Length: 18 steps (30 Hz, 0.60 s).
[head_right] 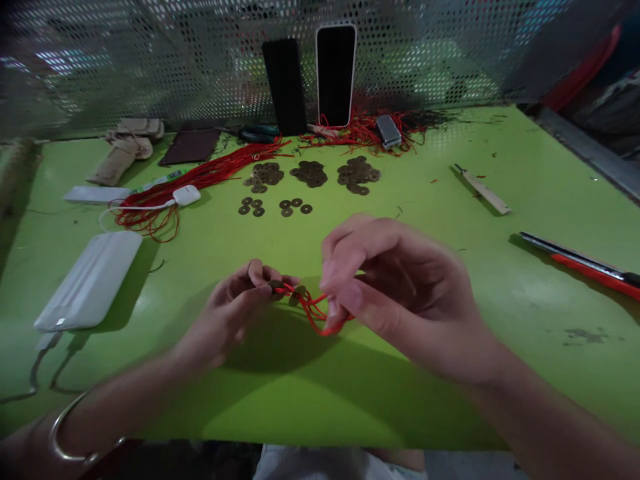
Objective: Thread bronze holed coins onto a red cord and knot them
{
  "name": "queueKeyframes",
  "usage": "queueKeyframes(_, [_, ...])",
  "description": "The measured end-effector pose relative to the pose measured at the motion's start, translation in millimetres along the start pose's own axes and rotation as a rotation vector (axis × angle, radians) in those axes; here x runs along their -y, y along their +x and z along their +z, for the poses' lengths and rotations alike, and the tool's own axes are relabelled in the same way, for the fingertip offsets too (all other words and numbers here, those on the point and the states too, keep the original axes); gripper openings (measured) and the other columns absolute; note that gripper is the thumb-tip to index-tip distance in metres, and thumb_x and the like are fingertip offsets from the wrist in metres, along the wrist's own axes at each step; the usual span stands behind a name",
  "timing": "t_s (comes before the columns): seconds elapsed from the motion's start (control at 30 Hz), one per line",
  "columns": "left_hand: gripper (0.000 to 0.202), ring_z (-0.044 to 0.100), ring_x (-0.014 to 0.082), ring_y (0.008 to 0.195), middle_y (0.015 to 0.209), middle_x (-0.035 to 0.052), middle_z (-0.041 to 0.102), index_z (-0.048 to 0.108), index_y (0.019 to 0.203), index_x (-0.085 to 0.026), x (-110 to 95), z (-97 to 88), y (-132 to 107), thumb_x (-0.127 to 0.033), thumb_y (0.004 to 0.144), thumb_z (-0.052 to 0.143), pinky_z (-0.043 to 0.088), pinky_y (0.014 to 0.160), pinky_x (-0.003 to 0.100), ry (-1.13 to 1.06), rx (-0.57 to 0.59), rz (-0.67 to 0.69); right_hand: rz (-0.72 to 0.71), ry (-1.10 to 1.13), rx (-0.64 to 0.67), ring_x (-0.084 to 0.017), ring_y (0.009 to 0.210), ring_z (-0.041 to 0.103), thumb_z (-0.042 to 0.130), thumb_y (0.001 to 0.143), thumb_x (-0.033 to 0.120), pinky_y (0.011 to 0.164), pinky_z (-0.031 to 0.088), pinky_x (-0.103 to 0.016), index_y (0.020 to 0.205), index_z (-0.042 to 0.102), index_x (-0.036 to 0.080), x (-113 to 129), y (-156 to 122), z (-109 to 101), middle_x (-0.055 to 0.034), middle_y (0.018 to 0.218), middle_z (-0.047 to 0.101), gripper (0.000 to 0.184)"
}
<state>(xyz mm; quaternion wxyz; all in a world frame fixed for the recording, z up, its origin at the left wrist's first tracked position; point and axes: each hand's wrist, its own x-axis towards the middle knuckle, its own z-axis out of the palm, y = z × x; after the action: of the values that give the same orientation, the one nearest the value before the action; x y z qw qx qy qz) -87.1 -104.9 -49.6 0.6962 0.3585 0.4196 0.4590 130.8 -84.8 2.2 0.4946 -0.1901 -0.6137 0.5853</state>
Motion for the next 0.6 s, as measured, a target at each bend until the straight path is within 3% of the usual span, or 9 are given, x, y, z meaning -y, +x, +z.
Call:
queueKeyframes(0.13, [0.015, 0.062, 0.0208, 0.104, 0.085, -0.0019, 0.057, 0.05, 0.072, -0.016, -2, 5.6, -2, -0.013, 0.082, 0.061, 0.05, 0.09, 0.032, -0.07, 0.081, 0.059, -0.013, 0.06, 0.003, -0.008, 0.066, 0.057, 0.05, 0.084, 0.001, 0.056, 0.054, -0.021, 0.091, 0.06, 0.022, -3, 0, 1, -0.0011, 0.087, 0.051, 0.025])
queueKeyframes(0.3, [0.015, 0.066, 0.0146, 0.089, 0.082, -0.0022, 0.054, 0.05, 0.072, -0.017, 2, 7.2, -5, -0.015, 0.08, 0.063, 0.051, 0.082, 0.027, -0.118, 0.161, 0.056, 0.04, 0.074, -0.085, -0.006, 0.056, 0.055, 0.05, 0.086, 0.007, 0.037, 0.042, -0.017, 0.08, 0.054, 0.025, 1, 6, 8, 0.0015, 0.084, 0.05, 0.02])
queueKeyframes(0.43, [0.013, 0.062, 0.0093, 0.079, 0.085, -0.0016, 0.053, 0.051, 0.075, -0.017, 7, 7.8, -6, -0.015, 0.08, 0.063, 0.05, 0.074, 0.023, -0.125, 0.222, 0.064, 0.051, -0.028, -0.126, -0.002, 0.041, 0.043, 0.045, 0.086, 0.005, 0.032, 0.036, -0.016, 0.078, 0.049, 0.025, 13, 10, 18, 0.0043, 0.083, 0.049, 0.023])
queueKeyframes(0.5, [0.013, 0.059, 0.0081, 0.078, 0.086, -0.0015, 0.052, 0.051, 0.075, -0.017, 8, 7.4, -6, -0.015, 0.081, 0.061, 0.048, 0.074, 0.023, -0.099, 0.224, 0.085, -0.002, -0.201, -0.096, -0.003, 0.044, 0.045, 0.045, 0.086, 0.004, 0.036, 0.039, -0.019, 0.079, 0.053, 0.025, 19, 10, 21, 0.0031, 0.084, 0.049, 0.024])
queueKeyframes(0.6, [0.014, 0.057, 0.0086, 0.079, 0.087, -0.0009, 0.052, 0.05, 0.074, -0.016, 7, 4.9, -5, -0.016, 0.082, 0.061, 0.046, 0.074, 0.023, -0.024, 0.196, 0.107, -0.082, -0.66, -0.09, -0.01, 0.068, 0.057, 0.055, 0.08, 0.004, 0.052, 0.045, -0.025, 0.083, 0.062, 0.025, 27, 8, 20, -0.0014, 0.092, 0.054, 0.022])
